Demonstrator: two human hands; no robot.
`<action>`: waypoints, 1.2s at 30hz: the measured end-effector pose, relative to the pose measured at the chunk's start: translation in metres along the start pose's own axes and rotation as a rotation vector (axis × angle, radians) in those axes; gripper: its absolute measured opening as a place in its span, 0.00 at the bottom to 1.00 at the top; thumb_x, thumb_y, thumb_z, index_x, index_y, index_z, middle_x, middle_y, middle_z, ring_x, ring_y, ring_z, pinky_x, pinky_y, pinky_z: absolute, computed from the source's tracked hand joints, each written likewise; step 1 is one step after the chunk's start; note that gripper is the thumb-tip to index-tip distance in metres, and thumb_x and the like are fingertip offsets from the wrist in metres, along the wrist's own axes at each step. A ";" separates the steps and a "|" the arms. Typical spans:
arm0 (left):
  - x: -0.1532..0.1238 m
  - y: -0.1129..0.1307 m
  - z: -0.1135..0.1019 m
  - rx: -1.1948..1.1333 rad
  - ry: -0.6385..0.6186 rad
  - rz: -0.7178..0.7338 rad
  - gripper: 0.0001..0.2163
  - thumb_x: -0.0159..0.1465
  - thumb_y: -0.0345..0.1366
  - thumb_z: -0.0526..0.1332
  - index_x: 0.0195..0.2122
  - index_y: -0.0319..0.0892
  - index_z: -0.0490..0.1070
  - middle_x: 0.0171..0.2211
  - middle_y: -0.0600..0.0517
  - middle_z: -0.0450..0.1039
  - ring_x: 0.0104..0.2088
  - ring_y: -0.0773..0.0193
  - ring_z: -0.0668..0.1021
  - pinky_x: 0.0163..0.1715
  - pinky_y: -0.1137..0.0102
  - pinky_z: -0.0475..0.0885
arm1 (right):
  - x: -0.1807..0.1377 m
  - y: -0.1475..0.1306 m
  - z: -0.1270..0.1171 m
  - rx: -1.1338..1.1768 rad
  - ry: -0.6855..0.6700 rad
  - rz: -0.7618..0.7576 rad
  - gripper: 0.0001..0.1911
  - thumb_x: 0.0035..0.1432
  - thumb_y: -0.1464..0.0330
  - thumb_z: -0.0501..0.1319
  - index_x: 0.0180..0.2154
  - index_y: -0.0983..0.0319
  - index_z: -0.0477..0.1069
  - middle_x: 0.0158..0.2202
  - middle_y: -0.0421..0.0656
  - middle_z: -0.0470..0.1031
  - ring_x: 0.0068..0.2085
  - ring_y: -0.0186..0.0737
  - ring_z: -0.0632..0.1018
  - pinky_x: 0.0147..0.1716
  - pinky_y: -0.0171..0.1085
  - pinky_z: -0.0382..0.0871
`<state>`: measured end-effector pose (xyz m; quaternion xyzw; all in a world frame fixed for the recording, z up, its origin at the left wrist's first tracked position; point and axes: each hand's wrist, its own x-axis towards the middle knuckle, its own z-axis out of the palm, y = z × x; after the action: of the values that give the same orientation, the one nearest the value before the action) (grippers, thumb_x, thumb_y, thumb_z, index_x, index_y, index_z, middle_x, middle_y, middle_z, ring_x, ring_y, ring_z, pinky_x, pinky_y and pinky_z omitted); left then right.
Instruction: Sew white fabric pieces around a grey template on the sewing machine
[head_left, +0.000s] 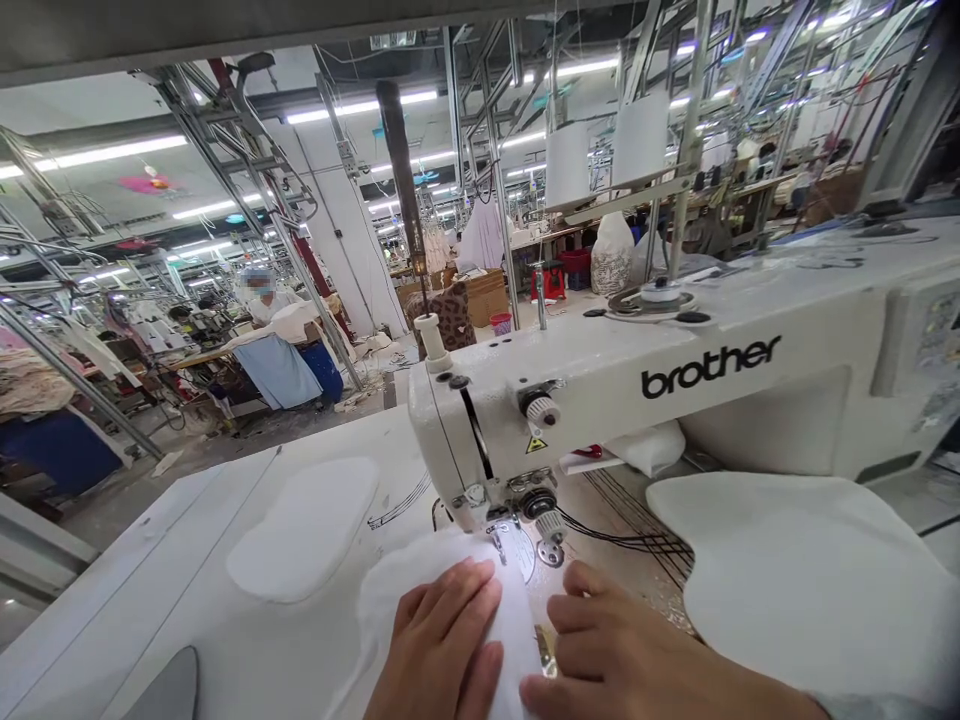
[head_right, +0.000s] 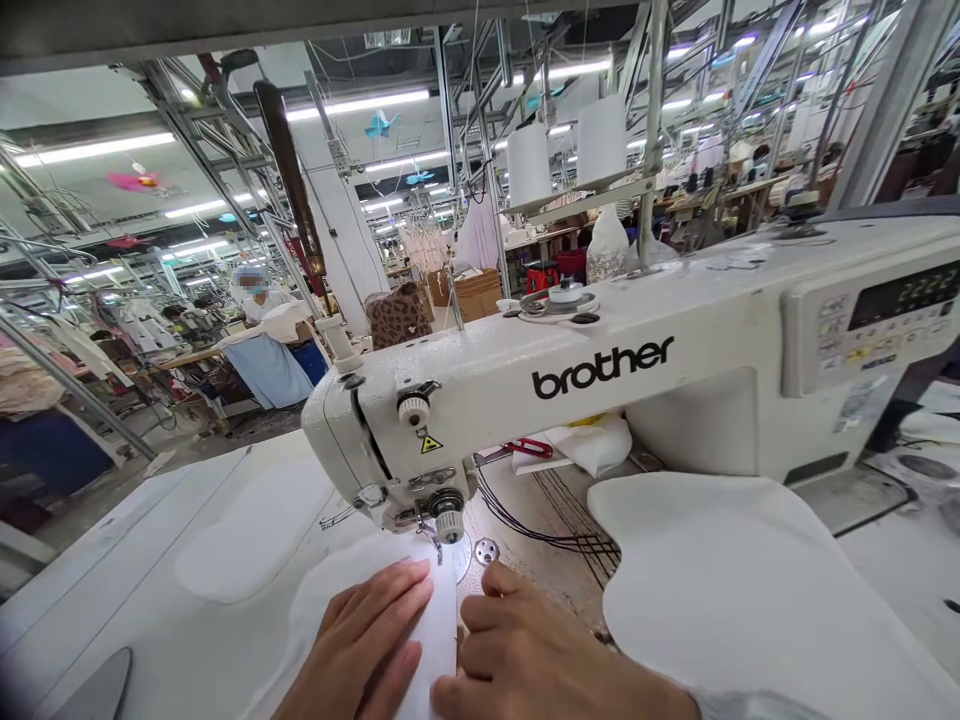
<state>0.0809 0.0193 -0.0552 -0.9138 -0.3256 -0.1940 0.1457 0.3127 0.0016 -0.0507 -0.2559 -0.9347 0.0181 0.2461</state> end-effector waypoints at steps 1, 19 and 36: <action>-0.001 0.000 0.001 0.006 -0.014 -0.004 0.16 0.67 0.36 0.57 0.55 0.43 0.67 0.55 0.50 0.75 0.52 0.59 0.78 0.44 0.67 0.78 | 0.000 0.000 0.001 -0.003 -0.002 0.004 0.09 0.67 0.68 0.60 0.31 0.58 0.64 0.25 0.32 0.71 0.33 0.34 0.70 0.47 0.38 0.54; 0.009 -0.007 0.010 0.047 -0.022 -0.118 0.16 0.67 0.31 0.53 0.55 0.42 0.68 0.55 0.48 0.75 0.54 0.60 0.77 0.45 0.64 0.77 | 0.010 0.006 -0.005 0.100 -0.029 0.206 0.16 0.70 0.68 0.51 0.26 0.60 0.61 0.25 0.34 0.67 0.31 0.33 0.67 0.44 0.38 0.56; 0.013 -0.007 0.014 0.057 0.006 -0.138 0.15 0.66 0.32 0.54 0.52 0.38 0.71 0.52 0.45 0.77 0.52 0.56 0.78 0.45 0.62 0.76 | 0.012 0.008 0.004 0.082 -0.054 0.241 0.14 0.68 0.71 0.52 0.27 0.60 0.61 0.27 0.35 0.66 0.32 0.33 0.67 0.46 0.38 0.56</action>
<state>0.0893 0.0365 -0.0607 -0.8842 -0.3925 -0.1970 0.1588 0.3058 0.0150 -0.0501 -0.3554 -0.9019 0.0927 0.2274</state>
